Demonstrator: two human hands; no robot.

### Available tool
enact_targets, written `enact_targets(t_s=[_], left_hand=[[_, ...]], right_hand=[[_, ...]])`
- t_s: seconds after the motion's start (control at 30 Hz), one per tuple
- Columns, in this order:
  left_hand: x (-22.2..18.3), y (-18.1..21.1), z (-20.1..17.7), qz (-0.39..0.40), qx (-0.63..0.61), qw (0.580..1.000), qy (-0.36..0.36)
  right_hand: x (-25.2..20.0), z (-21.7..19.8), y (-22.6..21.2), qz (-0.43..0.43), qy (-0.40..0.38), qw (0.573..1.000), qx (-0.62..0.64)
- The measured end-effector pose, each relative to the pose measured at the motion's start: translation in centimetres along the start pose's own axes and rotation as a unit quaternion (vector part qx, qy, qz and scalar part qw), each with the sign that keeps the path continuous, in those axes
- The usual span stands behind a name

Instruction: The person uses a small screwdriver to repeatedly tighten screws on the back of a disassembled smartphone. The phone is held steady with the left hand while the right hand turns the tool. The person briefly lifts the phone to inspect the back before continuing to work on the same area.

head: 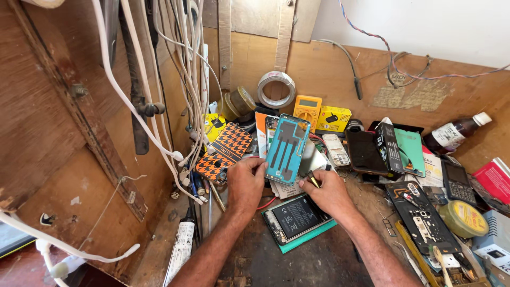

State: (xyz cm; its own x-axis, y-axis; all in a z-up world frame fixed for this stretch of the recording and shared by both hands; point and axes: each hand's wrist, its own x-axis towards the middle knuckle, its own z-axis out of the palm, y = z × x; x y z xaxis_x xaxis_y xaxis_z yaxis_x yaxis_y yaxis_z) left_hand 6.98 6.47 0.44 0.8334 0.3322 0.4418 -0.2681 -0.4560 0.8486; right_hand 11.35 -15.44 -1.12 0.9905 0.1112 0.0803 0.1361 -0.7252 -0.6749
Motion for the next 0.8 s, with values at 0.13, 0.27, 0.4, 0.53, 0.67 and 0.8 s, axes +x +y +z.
enact_targets(t_s=[0.13, 0.27, 0.4, 0.53, 0.67, 0.8], left_hand=[[0.0, 0.1, 0.1, -0.023, -0.008, 1.000, -0.004], [0.1, 0.4, 0.0, -0.075, -0.005, 0.997, -0.026], [0.1, 0.5, 0.3, -0.076, 0.007, 0.997, -0.016], [0.6, 0.2, 0.6, -0.047, 0.010, 0.999, 0.011], [1.0, -0.4, 1.0, -0.042, 0.036, 0.998, 0.016], [1.7, -0.5, 1.4, -0.050, 0.036, 0.998, 0.025]], right_hand=[[-0.1, 0.0, 0.1, -0.003, -0.005, 1.000, -0.001], [0.0, 0.1, 0.1, 0.005, -0.010, 1.000, -0.006], [0.0, 0.0, 0.3, -0.009, 0.000, 1.000, -0.015], [0.1, 0.0, 0.2, -0.009, -0.006, 1.000, 0.004], [-0.3, -0.1, 0.6, -0.010, -0.006, 1.000, 0.003], [-0.2, -0.4, 0.4, -0.007, -0.003, 1.000, -0.010]])
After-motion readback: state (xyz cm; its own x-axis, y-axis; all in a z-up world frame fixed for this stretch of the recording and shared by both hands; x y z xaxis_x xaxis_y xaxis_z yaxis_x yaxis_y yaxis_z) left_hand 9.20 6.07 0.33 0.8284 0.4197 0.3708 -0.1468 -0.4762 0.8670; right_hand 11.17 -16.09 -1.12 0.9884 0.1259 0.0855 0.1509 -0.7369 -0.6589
